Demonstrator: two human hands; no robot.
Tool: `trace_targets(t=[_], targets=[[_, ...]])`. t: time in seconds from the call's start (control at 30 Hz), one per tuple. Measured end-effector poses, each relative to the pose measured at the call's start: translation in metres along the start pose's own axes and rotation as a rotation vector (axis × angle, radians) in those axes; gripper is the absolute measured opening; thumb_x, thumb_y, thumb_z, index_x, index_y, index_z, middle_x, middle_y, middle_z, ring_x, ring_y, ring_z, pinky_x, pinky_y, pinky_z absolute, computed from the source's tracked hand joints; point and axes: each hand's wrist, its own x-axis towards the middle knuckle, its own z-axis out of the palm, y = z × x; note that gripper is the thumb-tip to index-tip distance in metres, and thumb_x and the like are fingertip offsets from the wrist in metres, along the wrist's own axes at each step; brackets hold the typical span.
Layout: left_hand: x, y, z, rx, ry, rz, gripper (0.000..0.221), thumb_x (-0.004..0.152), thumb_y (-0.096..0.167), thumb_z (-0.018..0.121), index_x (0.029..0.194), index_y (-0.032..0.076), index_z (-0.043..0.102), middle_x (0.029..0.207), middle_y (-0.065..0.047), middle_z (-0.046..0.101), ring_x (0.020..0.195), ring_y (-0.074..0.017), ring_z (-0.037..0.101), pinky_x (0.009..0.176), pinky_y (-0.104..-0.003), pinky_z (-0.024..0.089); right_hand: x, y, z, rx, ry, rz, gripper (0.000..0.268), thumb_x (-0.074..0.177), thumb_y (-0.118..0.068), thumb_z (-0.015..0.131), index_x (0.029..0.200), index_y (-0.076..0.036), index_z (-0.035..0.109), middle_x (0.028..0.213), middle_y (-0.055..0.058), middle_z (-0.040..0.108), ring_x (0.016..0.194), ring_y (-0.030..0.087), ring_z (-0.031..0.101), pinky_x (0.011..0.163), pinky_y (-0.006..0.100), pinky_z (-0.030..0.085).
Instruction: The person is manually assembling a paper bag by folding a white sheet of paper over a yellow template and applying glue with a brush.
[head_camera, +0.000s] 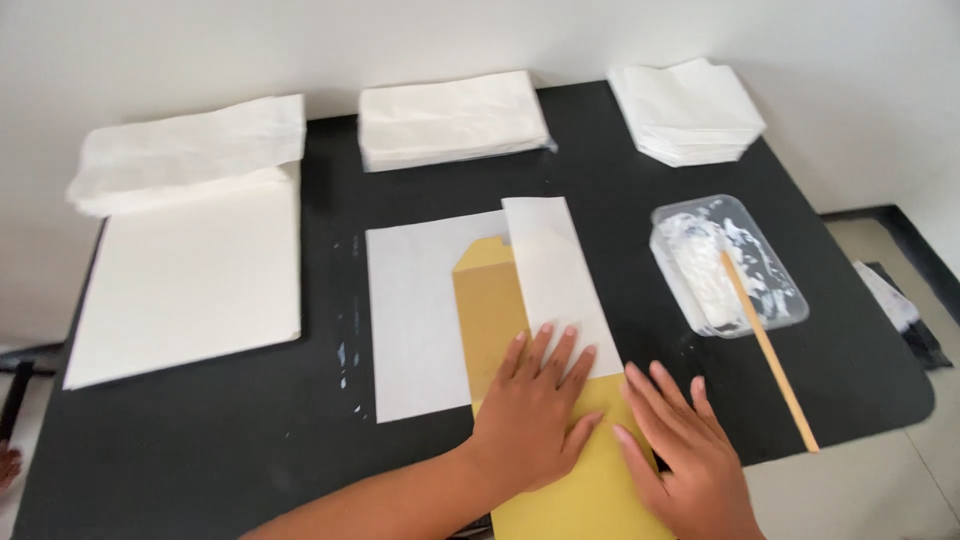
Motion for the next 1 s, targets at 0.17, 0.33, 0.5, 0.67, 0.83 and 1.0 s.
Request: trace_targets(t=[0.17, 0.33, 0.5, 0.67, 0.83, 1.0], targets=[[0.001, 0.0, -0.002, 0.025, -0.029, -0.036, 0.068, 0.105, 0.054, 0.033, 0.156, 0.01, 0.042, 0.161, -0.018, 0.04, 0.15, -0.0425, 0.032, 0.122, -0.056, 0.019, -0.141, 0.271, 0.011, -0.3, -0.893, 0.059, 0.041, 0.086, -0.069, 0.081, 0.124, -0.058, 0.068, 0.123, -0.025, 0.068, 0.125, 0.0, 0.061, 0.119, 0.039, 0.039], [0.002, -0.003, -0.004, 0.017, -0.012, -0.014, 0.068, 0.105, 0.054, 0.036, 0.157, 0.01, 0.042, 0.161, -0.017, 0.04, 0.15, -0.0408, 0.031, 0.122, -0.055, 0.018, -0.06, 0.23, -0.028, -0.361, 0.239, 0.566, 0.065, 0.062, 0.006, 0.085, 0.116, 0.004, 0.05, 0.095, 0.01, 0.043, 0.075, 0.029, 0.047, 0.078, 0.04, 0.039], [0.004, -0.002, -0.003, 0.021, 0.007, 0.021, 0.068, 0.104, 0.053, 0.041, 0.157, 0.01, 0.041, 0.161, -0.017, 0.04, 0.149, -0.0402, 0.032, 0.123, -0.053, 0.017, 0.003, 0.13, -0.077, -0.2, 0.024, 0.046, 0.08, 0.073, -0.038, 0.085, 0.147, -0.023, 0.058, 0.106, -0.005, 0.079, 0.092, 0.014, 0.075, 0.072, 0.036, 0.063], [0.005, -0.004, 0.004, 0.121, 0.023, 0.013, 0.071, 0.102, 0.059, 0.042, 0.157, 0.015, 0.04, 0.162, -0.012, 0.039, 0.15, -0.0356, 0.032, 0.122, -0.05, 0.02, 0.038, 0.108, -0.092, -0.037, 0.354, -0.33, 0.023, 0.094, -0.003, 0.068, 0.113, -0.014, 0.075, 0.093, -0.004, 0.076, 0.081, 0.011, 0.073, 0.07, 0.031, 0.051], [0.007, -0.002, 0.001, 0.134, 0.045, 0.027, 0.07, 0.101, 0.058, 0.043, 0.157, 0.015, 0.042, 0.162, -0.011, 0.041, 0.15, -0.0354, 0.034, 0.122, -0.048, 0.022, 0.042, 0.144, -0.122, 0.186, 0.628, -0.232, 0.013, 0.1, 0.005, 0.054, 0.101, 0.0, 0.066, 0.1, 0.015, 0.071, 0.089, 0.026, 0.07, 0.086, 0.038, 0.058], [0.011, -0.002, -0.006, 0.134, 0.026, 0.032, 0.069, 0.101, 0.057, 0.043, 0.157, 0.016, 0.042, 0.161, -0.01, 0.043, 0.149, -0.0338, 0.036, 0.123, -0.046, 0.023, 0.055, 0.123, -0.151, 0.287, 0.735, -0.006, 0.02, 0.126, 0.006, 0.053, 0.113, 0.019, 0.06, 0.105, 0.029, 0.062, 0.089, 0.033, 0.069, 0.082, 0.034, 0.054]])
